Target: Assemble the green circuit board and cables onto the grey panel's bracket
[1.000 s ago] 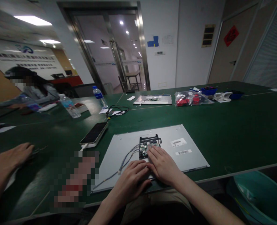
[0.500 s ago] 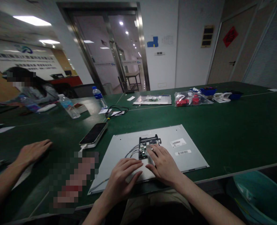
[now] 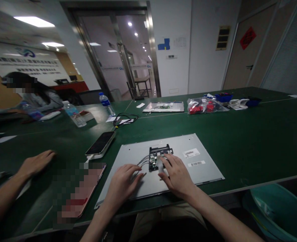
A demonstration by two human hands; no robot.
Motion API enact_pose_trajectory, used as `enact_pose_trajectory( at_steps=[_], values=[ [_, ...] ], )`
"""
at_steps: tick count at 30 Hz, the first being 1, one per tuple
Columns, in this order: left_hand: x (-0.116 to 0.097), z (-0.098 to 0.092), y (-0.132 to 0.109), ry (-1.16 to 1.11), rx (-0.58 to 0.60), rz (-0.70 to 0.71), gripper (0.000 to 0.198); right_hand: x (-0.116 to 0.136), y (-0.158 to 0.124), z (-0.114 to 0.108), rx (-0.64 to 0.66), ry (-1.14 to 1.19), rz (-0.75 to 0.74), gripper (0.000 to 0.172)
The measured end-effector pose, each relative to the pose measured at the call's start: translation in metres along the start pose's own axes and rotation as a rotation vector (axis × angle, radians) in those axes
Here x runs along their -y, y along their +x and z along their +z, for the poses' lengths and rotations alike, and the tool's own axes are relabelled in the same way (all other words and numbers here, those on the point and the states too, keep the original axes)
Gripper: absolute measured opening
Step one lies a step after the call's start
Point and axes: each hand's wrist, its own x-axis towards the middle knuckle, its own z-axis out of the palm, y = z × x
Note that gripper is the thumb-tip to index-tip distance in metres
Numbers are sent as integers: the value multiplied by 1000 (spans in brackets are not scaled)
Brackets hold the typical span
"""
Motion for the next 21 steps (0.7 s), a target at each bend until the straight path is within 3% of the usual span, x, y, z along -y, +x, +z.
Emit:
enact_pose_trajectory(
  at_steps=[4,10,15,21],
  values=[
    [-6,11,1,36,62,9,14,0,0,0,3,0,-3,51],
    [-1,19,0,74,67,8,17,-1,0,0,3,16,-22,51],
    [-1,13,-2,68,51,2,18,0,0,1,10,29,-20,49],
    [-2,0,-2,20,-73,-64,17,1,0,0,4,30,-21,47]
  ],
)
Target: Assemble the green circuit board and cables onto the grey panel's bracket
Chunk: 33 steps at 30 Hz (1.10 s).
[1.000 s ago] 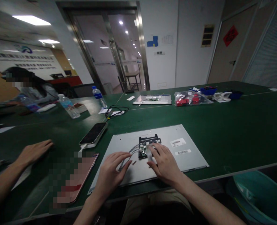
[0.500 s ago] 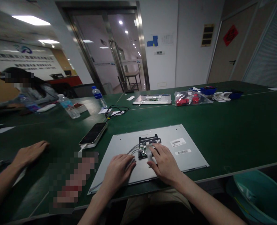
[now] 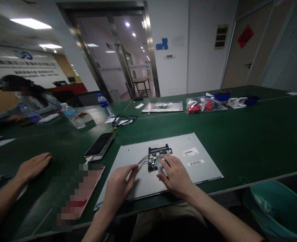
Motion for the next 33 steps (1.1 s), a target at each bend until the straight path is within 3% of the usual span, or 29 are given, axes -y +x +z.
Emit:
enact_pose_trajectory(
  at_steps=[11,20,33],
  values=[
    [-1,17,28,-189,61,-77,29,1,0,1,-1,-11,-4,47],
    [-3,29,23,-252,84,-86,26,1,-1,1,5,-18,-14,48],
    [-8,35,20,-160,156,-88,32,1,0,2,15,-6,-29,48]
  ],
)
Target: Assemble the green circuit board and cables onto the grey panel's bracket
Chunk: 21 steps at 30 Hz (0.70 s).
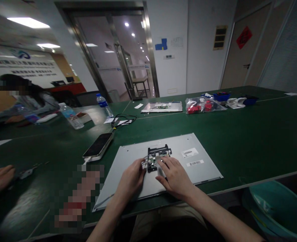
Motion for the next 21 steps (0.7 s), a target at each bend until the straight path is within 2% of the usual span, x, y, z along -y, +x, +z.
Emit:
enact_pose_trajectory(
  at_steps=[7,21],
  values=[
    [0,-3,0,14,32,9,14,2,0,-2,11,0,1,47],
    [7,-12,3,-46,95,-17,19,0,0,-2,14,10,-5,48]
  ],
)
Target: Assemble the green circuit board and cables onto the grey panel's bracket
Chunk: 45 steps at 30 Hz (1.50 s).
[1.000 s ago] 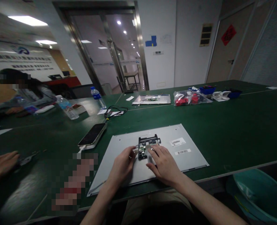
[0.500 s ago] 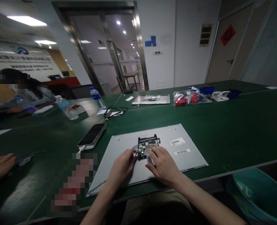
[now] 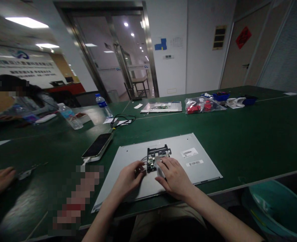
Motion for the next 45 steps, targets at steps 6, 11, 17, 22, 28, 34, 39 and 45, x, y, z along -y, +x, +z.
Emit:
enact_pose_trajectory(
  at_steps=[6,11,17,22,28,34,39,45],
  values=[
    [0,-1,1,10,4,-25,4,1,0,-2,-9,2,2,47],
    [-3,2,1,19,-10,-40,11,2,1,-3,-15,-7,0,46],
    [-5,2,0,1,-17,-43,9,1,0,-2,-12,-11,-7,46],
    [-4,2,0,-20,-30,-37,9,1,0,-1,6,-3,-1,46],
    [1,5,1,-19,-44,-17,13,1,-1,-2,9,2,2,46],
    [4,2,1,49,-73,7,15,1,0,-2,16,3,-2,46],
    [6,1,0,128,-74,18,13,2,0,-4,24,9,4,44],
    [5,-1,-1,190,-72,20,16,2,0,-3,32,9,8,44]
  ],
)
